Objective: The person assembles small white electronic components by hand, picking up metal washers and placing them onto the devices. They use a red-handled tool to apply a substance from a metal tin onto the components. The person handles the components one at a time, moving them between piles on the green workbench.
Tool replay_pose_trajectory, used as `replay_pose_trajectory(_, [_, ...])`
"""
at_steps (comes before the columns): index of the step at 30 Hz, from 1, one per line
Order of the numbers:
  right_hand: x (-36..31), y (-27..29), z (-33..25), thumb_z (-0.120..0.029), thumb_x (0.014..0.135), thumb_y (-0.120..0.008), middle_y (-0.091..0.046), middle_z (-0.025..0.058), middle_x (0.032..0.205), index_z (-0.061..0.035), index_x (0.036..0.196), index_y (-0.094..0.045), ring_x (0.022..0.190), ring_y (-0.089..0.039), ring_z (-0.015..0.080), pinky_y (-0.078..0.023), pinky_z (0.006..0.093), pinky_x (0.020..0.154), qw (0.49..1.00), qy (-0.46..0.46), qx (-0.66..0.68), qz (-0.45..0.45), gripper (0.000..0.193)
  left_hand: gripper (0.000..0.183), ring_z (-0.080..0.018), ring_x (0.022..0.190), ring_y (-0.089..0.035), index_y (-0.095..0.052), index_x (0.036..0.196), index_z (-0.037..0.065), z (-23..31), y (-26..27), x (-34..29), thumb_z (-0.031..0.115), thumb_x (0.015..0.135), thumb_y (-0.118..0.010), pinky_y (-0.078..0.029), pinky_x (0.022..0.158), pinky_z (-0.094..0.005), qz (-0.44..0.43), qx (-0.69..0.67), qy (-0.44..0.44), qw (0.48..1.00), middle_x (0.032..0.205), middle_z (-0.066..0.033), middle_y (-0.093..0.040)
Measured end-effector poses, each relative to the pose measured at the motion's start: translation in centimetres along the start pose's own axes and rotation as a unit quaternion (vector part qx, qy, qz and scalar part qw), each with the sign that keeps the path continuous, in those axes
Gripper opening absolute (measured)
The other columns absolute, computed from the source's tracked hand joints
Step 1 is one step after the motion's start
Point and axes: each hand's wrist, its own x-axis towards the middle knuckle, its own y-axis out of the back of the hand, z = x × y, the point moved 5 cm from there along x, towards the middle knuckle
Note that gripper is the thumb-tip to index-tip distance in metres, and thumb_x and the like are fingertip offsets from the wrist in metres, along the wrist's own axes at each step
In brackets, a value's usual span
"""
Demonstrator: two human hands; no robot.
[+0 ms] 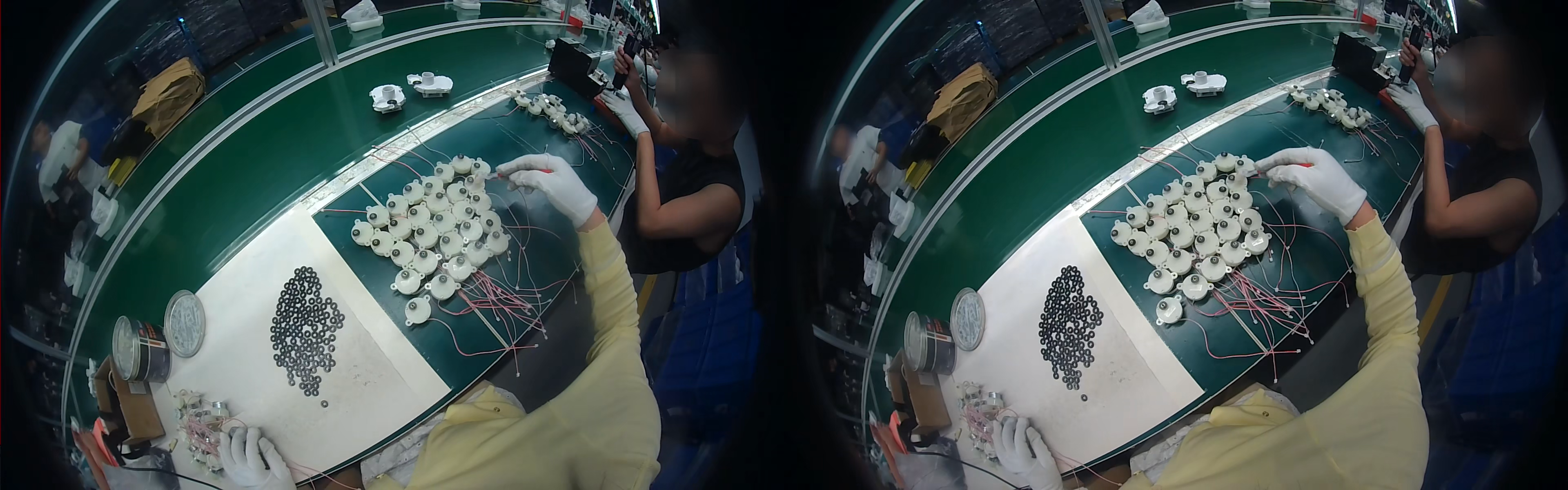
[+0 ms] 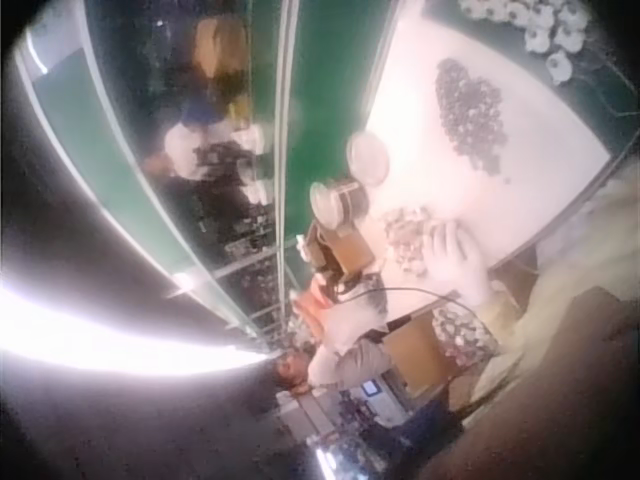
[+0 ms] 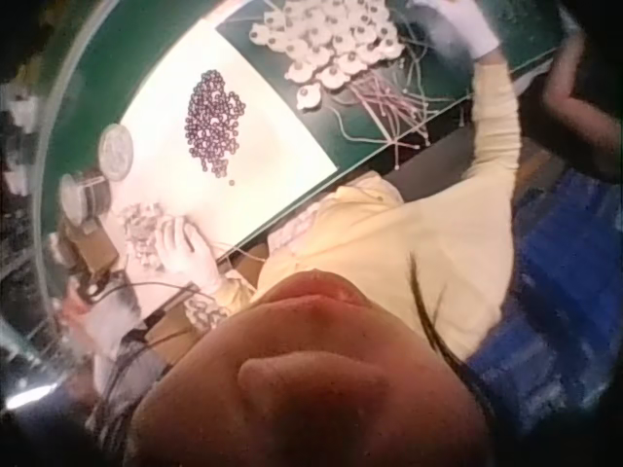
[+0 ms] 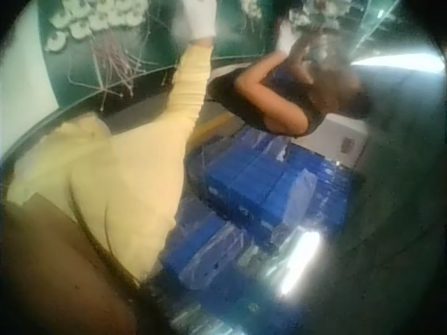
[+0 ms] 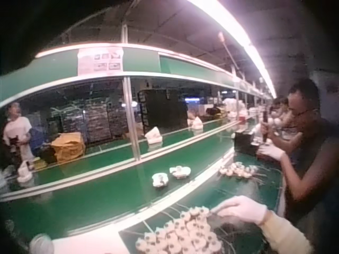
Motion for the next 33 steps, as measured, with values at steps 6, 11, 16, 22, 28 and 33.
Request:
replay_pose_trajectory(6, [1.1,-0.6,0.9,-0.006,0.097,-0.063,-0.076,0.0069,0.106,0.002,0.121,-0.073,0.087,-0.069,0.0091,-0.048,0.0208,0.071,1.0,-0.01,0.008,0.002,0.027,0.01,-0.037,0.099,-0.069,-0.071,0.093,-0.001,0.3,0.4,0.2,0.008,0.093,-0.066,-0.052,0.099,-0.0511,-0.014,0.013,0.004,1.0,0.099,-0.018,-0.073])
replay_pose_trajectory(11, [0.3,0.5,0.8,-0.007,0.097,-0.063,-0.077,0.0086,0.108,0.0019,0.122,-0.072,0.088,-0.071,0.0104,-0.048,0.0207,0.07,0.999,-0.031,0.009,0.004,0.027,0.009,-0.037,0.099,-0.069,-0.072,0.092,-0.001,0.2,0.2,0.1,0.007,0.093,-0.067,-0.052,0.099,-0.0509,0.004,0.012,0.002,1.0,0.099,-0.0176,-0.073])
replay_pose_trajectory(16, [-0.4,0.0,-0.2,-0.005,0.097,-0.062,-0.076,0.0097,0.107,0.0034,0.122,-0.072,0.09,-0.07,0.0101,-0.05,0.0216,0.072,1.0,0.002,0.016,-0.008,0.028,0.009,-0.0373,0.099,-0.069,-0.071,0.093,-0.001,0.0,0.1,-0.2,0.007,0.093,-0.067,-0.052,0.099,-0.0512,0.001,0.008,0.003,1.0,0.099,-0.0178,-0.073])
replay_pose_trajectory(22, [0.4,-0.8,-0.1,-0.006,0.098,-0.062,-0.075,0.0105,0.107,0.0058,0.12,-0.072,0.091,-0.069,0.0123,-0.054,0.0248,0.083,1.0,0.02,-0.006,0.01,0.027,0.011,-0.0376,0.099,-0.069,-0.072,0.093,-0.002,0.0,0.2,-0.1,0.007,0.093,-0.066,-0.052,0.098,-0.0512,0.002,0.003,0.002,1.0,0.099,-0.0184,-0.073])
replay_pose_trajectory(28, [0.6,-1.1,0.3,-0.004,0.097,-0.063,-0.075,0.0107,0.106,0.005,0.119,-0.073,0.091,-0.068,0.0133,-0.054,0.0263,0.086,1.0,0.016,-0.012,-0.007,0.026,0.011,-0.0377,0.099,-0.069,-0.072,0.092,-0.002,0.4,0.6,0.1,0.007,0.093,-0.065,-0.051,0.099,-0.0513,-0.007,0.006,0.004,1.0,0.099,-0.0186,-0.073])
replay_pose_trajectory(33, [0.0,-0.1,0.5,-0.003,0.096,-0.062,-0.075,0.0101,0.109,0.0042,0.121,-0.073,0.094,-0.069,0.0135,-0.053,0.0261,0.086,1.0,0.002,-0.013,-0.012,0.028,0.011,-0.0374,0.101,-0.069,-0.071,0.092,-0.002,0.8,1.0,0.5,0.007,0.093,-0.065,-0.051,0.099,-0.0515,-0.016,0.007,0.009,1.0,0.099,-0.018,-0.073])
